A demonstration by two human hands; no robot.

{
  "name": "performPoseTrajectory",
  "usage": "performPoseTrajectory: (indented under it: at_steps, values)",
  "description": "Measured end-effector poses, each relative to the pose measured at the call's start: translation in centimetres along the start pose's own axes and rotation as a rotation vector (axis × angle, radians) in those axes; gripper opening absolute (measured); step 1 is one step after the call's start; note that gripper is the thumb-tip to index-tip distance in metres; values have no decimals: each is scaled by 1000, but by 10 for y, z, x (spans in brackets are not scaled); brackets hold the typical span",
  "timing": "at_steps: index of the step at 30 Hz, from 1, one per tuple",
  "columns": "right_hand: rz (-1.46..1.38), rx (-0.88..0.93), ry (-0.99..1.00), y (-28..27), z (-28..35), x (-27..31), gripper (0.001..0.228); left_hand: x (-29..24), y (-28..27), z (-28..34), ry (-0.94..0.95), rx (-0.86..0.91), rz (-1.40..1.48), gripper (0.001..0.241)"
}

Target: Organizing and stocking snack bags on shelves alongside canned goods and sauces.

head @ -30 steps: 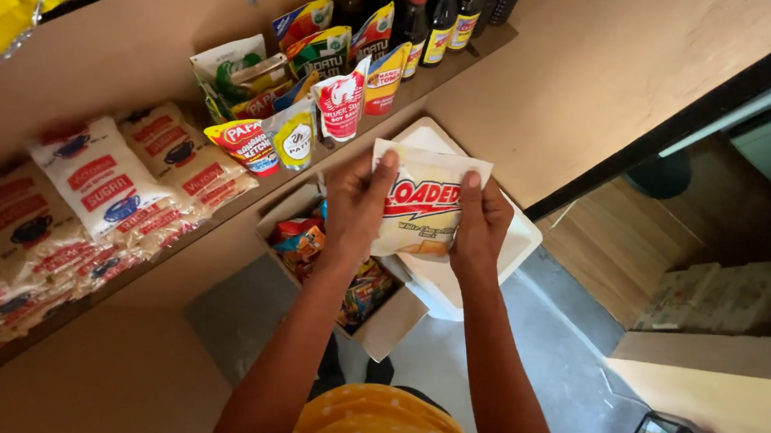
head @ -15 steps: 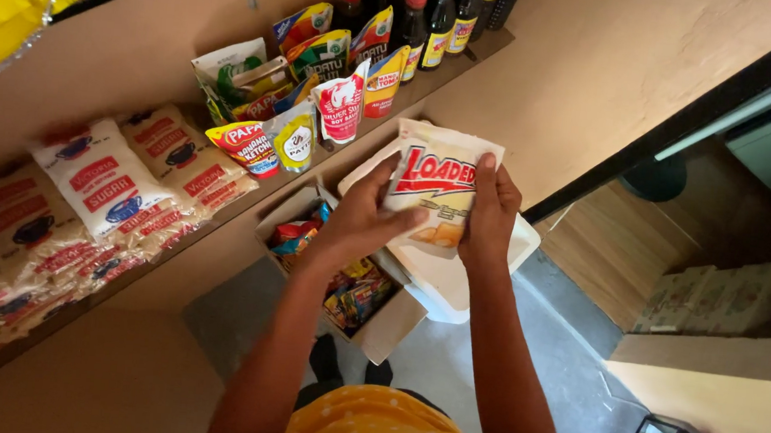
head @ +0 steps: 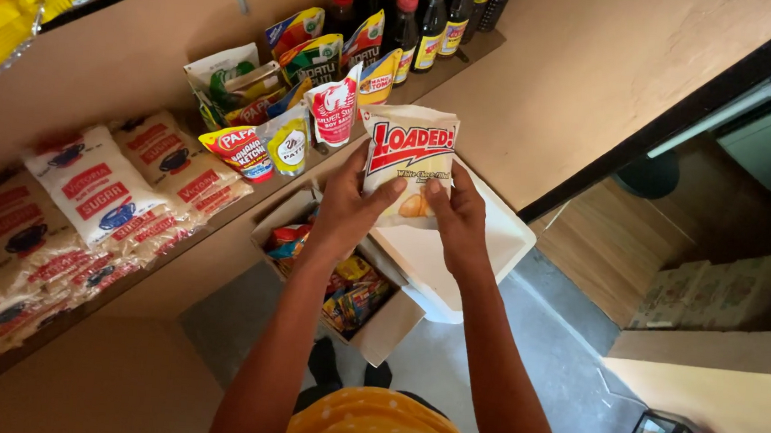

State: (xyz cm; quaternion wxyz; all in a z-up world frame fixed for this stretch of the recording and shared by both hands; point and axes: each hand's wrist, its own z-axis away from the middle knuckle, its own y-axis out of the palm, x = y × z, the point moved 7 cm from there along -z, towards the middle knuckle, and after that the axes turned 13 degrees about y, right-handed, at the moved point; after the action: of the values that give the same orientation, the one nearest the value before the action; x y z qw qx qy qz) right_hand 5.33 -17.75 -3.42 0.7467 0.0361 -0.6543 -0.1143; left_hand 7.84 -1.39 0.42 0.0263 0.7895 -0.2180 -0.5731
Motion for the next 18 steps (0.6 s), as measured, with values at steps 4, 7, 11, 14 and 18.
performPoseTrajectory:
  at_steps: [4,7,11,14,18]
  values:
    - [-26,-5,18,-3,-3,-5,47,2,-3,0,-23,-11,-19,57]
    - [71,-7,-169,-1,0,21,60,0,-8,1,-44,13,-136,61]
    - [566,-128,-590,10,19,85,70,-1,-1,6,-38,220,-321,72]
    - [580,-25,-429,4,3,81,48,-5,9,12,-17,316,-373,75]
    - [243,106,-215,-1,-18,66,9,-14,11,14,-42,343,-350,75]
